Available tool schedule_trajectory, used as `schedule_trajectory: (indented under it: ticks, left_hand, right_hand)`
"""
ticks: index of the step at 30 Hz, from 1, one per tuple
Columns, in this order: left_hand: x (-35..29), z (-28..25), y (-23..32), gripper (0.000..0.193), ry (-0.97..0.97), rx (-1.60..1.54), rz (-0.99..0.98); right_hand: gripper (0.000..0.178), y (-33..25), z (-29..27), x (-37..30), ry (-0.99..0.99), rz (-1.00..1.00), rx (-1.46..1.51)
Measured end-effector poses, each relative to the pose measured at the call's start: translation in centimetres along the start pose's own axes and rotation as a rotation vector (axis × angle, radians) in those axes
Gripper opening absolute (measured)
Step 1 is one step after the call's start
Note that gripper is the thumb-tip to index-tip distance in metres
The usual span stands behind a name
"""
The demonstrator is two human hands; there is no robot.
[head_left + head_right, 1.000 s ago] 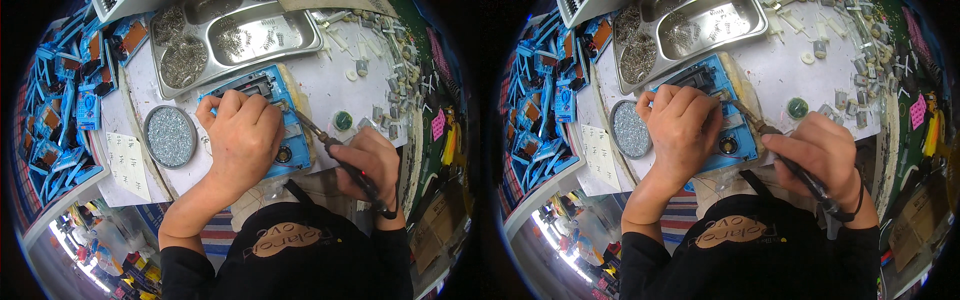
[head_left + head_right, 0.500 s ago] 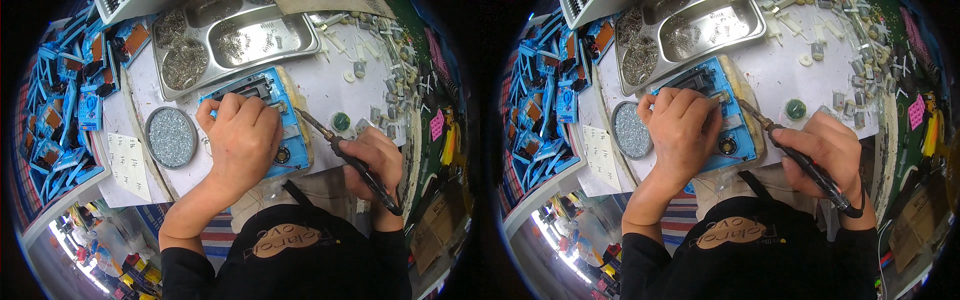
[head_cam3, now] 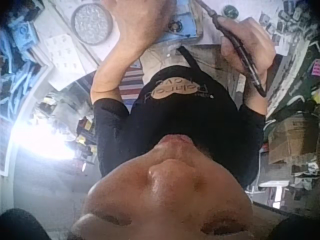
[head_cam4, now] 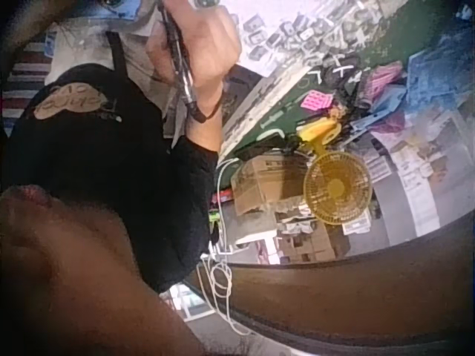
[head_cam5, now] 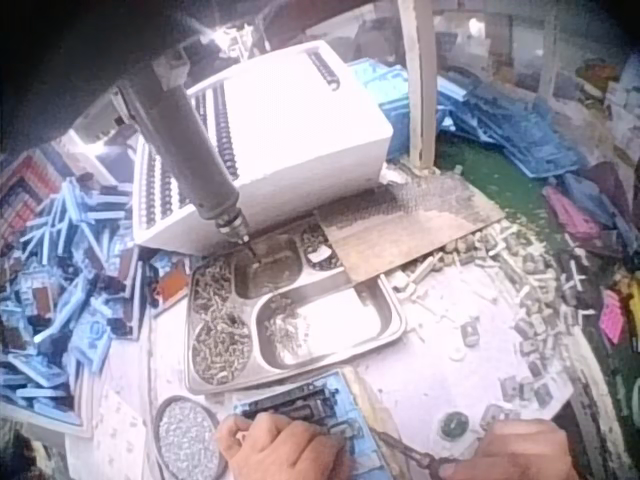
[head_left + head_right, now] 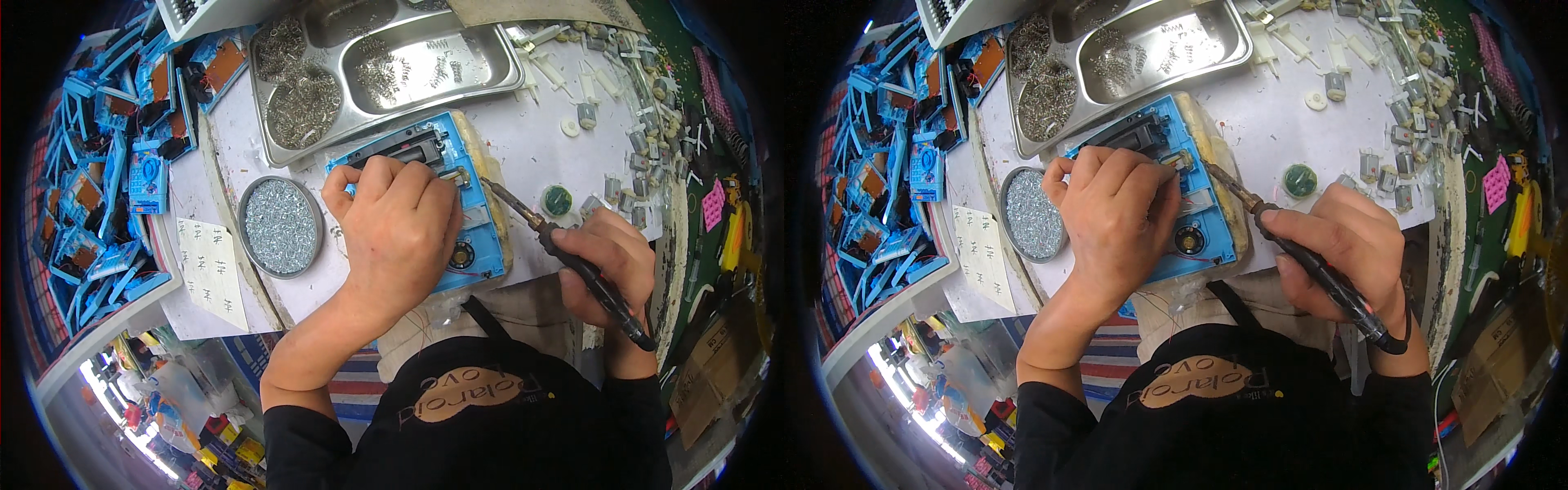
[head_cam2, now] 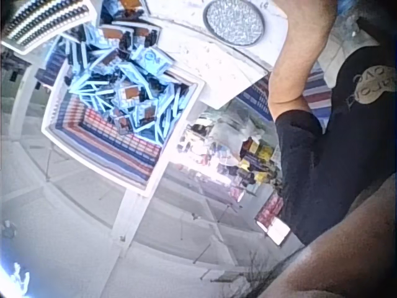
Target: Assemble internal components of a blue plastic electronic housing including installing a motor and soldering wires.
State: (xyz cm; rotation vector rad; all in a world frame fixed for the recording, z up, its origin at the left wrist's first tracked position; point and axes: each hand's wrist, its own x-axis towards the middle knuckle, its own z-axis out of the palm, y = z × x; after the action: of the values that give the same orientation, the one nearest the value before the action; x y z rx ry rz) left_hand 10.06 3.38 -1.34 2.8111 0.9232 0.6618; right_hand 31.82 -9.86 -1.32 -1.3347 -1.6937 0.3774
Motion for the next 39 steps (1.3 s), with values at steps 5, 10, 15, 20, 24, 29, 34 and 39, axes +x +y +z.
schedule_trajectory:
  ticks: [5,10,15,20,24,29,34,39]
  left_hand:
    - [-0.1,0.1,0.0,0.018,0.011,0.008,0.002]
    - [-0.1,0.1,0.2,0.018,0.017,0.014,-0.005]
    - [-0.3,0.1,0.1,0.019,0.031,0.015,-0.011]
    - [-0.9,-2.9,-0.1,0.032,0.085,0.024,-0.044]
    - [-5.5,-5.3,-5.1,0.043,0.161,-0.172,-0.316]
    - [-6.6,-3.4,-6.7,0.037,0.033,-0.319,-0.234]
    - [-4.5,-1.4,-6.0,0.033,0.132,-0.341,0.088]
    - [-2.3,-0.4,-5.2,0.037,0.119,-0.277,0.246]
  right_hand:
    - [0.036,0.2,0.1,-0.1,0.005,-0.007,0.01]
    - [0.036,0.3,-0.1,-0.2,-0.002,-0.01,0.002]
    - [0.035,0.5,-0.1,-0.1,0.005,-0.016,0.017]
    - [0.032,0.3,-0.4,0.4,0.0,-0.03,0.019]
    - [0.033,0.3,-0.8,0.1,0.073,-0.02,0.037]
    - [0.034,0.0,-0.2,1.6,0.007,-0.017,0.059]
    - [0.036,-0.5,-0.2,2.0,-0.008,-0.075,0.046]
    - [0.035,-0.5,-0.7,1.5,0.001,-0.028,0.004]
